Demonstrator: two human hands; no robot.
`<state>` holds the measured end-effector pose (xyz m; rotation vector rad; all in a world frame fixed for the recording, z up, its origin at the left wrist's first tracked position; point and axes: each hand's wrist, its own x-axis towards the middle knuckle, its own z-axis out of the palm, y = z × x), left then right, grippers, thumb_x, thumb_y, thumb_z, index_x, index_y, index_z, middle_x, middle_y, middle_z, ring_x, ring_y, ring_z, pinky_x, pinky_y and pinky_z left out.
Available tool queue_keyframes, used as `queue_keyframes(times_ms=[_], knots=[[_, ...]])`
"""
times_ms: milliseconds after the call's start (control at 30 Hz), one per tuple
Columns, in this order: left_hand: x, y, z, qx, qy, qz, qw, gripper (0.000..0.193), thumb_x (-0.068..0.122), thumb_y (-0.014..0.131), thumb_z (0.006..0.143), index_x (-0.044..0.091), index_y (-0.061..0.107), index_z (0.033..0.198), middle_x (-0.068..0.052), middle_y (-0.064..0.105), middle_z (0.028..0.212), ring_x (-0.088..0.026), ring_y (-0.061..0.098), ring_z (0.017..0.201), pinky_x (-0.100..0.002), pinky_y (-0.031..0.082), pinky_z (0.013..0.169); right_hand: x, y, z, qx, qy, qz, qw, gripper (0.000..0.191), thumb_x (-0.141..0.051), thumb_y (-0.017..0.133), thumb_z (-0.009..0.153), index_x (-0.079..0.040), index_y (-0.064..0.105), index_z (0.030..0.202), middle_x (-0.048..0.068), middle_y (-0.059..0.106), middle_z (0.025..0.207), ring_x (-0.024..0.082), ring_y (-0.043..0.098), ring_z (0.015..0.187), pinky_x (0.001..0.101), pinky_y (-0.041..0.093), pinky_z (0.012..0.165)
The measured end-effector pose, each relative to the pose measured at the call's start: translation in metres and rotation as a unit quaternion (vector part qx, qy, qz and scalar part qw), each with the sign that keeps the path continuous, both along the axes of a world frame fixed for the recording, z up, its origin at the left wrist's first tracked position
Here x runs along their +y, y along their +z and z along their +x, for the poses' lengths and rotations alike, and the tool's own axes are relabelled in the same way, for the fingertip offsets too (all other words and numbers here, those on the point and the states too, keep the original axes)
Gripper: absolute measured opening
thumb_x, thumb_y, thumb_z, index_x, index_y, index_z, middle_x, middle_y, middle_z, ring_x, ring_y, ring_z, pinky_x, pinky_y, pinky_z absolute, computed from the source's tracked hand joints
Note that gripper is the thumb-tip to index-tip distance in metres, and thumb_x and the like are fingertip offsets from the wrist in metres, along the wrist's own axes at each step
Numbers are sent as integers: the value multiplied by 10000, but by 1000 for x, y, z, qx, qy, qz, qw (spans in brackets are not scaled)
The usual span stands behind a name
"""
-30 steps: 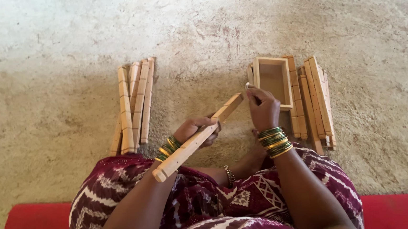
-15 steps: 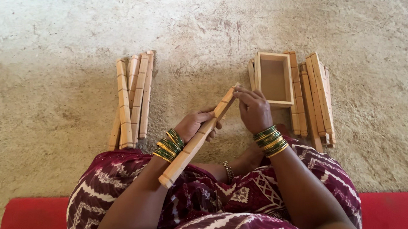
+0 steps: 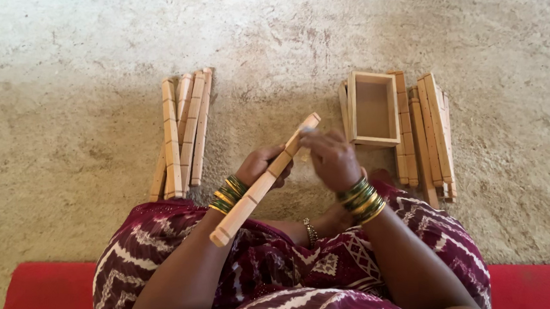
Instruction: The person sits on a red mat and repeatedly rubs a small red object along the length of wooden sticks to smooth their surfaces. The person handles several sticks one at a time, rubbing each stick and then placing it back in a pile.
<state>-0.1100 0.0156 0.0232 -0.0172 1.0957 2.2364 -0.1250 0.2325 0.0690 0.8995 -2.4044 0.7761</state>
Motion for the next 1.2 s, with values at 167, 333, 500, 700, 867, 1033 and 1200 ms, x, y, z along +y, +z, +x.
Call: queue_keyframes(times_ms=[167, 333, 500, 700, 867, 1033, 1200], knots=[[4, 6, -2, -52, -56, 2, 997, 376, 346, 467, 1062, -1, 605, 1017, -55, 567, 662, -131, 495, 454, -268, 428, 395, 18, 19, -7, -40, -142, -41, 988, 164, 3, 668, 882, -77, 782, 970, 47, 782, 1118, 214, 703, 878, 341, 571, 788], [6, 12, -1, -28, -15, -112, 993, 397, 353, 470, 1039, -15, 616, 1021, -89, 608, 684, -162, 556, 481, -293, 468, 417, -9, 9, 17, -23, -35, -31, 999, 180, 22, 636, 904, -74, 760, 992, 70, 773, 1142, 224, 732, 924, 336, 580, 808], [5, 9, 0, -83, -42, 15, 996, 382, 374, 469, 1057, 26, 601, 973, -72, 563, 660, -149, 491, 442, -283, 410, 385, 1, 4, 1, 17, -65, -20, 998, 177, 24, 630, 930, -67, 755, 1017, 75, 768, 1151, 212, 741, 979, 347, 588, 829], [3, 4, -1, -49, -63, 42, 996, 450, 390, 467, 1071, -3, 590, 891, -91, 532, 627, -162, 451, 415, -290, 382, 375, 39, -13, -26, -168, -135, -219, 952, 79, -48, 688, 945, -70, 754, 981, 67, 776, 1054, 197, 749, 937, 337, 617, 742], [0, 5, -2, -58, -70, 75, 993, 456, 392, 453, 1085, 2, 579, 886, -90, 531, 627, -151, 457, 430, -278, 390, 388, 68, -26, -48, -406, -118, -544, 725, 125, -34, 596, 967, -63, 672, 1062, 115, 730, 1017, 248, 673, 886, 367, 558, 696], [3, 6, -2, -50, -73, 55, 995, 455, 384, 444, 1092, -6, 584, 905, -81, 550, 656, -142, 473, 446, -278, 407, 395, 64, -22, -44, -495, -70, -614, 610, 200, -126, 587, 918, -106, 587, 1116, 103, 701, 1117, 212, 730, 956, 391, 649, 720], [5, 2, -1, -98, -62, 33, 993, 398, 356, 447, 1071, -5, 593, 986, -84, 564, 690, -150, 492, 470, -283, 402, 394, 53, -22, -41, -461, -88, -481, 741, 170, -44, 732, 905, -27, 650, 1053, 83, 716, 997, 163, 711, 841, 329, 631, 726]])
